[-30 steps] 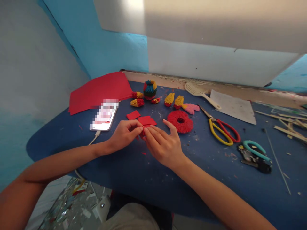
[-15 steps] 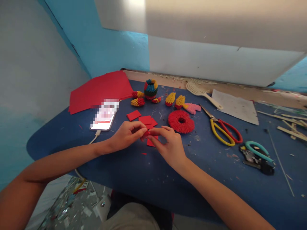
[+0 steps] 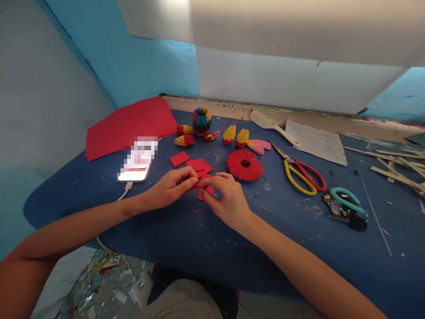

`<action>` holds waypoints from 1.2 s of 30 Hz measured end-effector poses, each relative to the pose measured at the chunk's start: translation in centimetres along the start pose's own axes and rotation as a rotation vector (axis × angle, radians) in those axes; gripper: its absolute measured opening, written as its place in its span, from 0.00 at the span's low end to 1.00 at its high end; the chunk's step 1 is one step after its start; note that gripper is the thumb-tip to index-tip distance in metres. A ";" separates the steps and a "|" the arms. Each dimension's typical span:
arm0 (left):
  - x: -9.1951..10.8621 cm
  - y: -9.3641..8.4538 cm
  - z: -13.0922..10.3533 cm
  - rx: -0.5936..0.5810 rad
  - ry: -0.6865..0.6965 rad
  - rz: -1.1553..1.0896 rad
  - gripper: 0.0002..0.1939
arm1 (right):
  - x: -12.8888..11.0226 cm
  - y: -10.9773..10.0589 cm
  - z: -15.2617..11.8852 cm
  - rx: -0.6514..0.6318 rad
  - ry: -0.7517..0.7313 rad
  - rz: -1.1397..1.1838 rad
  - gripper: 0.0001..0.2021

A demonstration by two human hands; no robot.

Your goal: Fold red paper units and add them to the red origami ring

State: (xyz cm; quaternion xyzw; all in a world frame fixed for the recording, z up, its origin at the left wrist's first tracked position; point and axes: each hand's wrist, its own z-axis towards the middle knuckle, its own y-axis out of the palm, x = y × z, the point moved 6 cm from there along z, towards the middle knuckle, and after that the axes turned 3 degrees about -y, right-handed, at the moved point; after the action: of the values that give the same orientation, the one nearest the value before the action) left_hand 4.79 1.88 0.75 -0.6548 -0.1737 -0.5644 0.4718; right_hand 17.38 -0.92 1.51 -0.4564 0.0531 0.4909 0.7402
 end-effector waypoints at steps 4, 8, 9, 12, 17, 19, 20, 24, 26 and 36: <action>-0.3 0.3 0.2 -0.100 -0.035 -0.044 0.12 | -0.3 0.1 0.0 -0.034 -0.114 -0.081 0.03; -0.7 0.6 0.3 -0.212 -0.084 -0.125 0.11 | -0.1 0.1 -0.3 -0.029 -0.178 -0.100 0.06; -0.8 0.7 0.3 -0.233 -0.097 -0.133 0.11 | -0.1 0.1 -0.4 -0.029 -0.190 -0.109 0.07; -0.9 0.8 0.2 -0.269 -0.115 -0.128 0.11 | -0.2 0.1 -0.5 -0.053 -0.220 -0.166 0.07; -0.2 0.5 0.0 -0.209 -0.035 0.012 0.15 | -0.3 0.0 -0.2 -0.076 -0.212 -0.221 0.03; 0.5 0.0 -0.2 -0.115 0.059 0.151 0.16 | -0.4 0.0 0.0 -0.080 -0.198 -0.210 0.04; 0.9 -0.2 -0.3 -0.063 0.119 0.231 0.15 | -0.4 -0.1 0.0 -0.074 -0.191 -0.205 0.04; 2.0 -0.6 -0.9 0.097 0.377 0.482 0.10 | -0.4 -0.5 0.2 -0.038 -0.193 -0.196 0.02; 2.2 -0.6 -1.3 0.147 0.480 0.548 0.08 | -0.3 -0.5 0.1 -0.039 -0.199 -0.195 0.02; 2.5 -0.3 -1.8 0.171 0.620 0.624 0.08 | -0.1 -0.3 -0.1 -0.068 -0.229 -0.200 0.02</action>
State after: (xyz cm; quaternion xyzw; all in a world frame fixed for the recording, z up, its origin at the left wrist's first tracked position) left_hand 4.28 -0.23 2.99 -0.4345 0.1357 -0.5481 0.7017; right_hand 17.60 -1.10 1.72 -0.4253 -0.0942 0.4652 0.7706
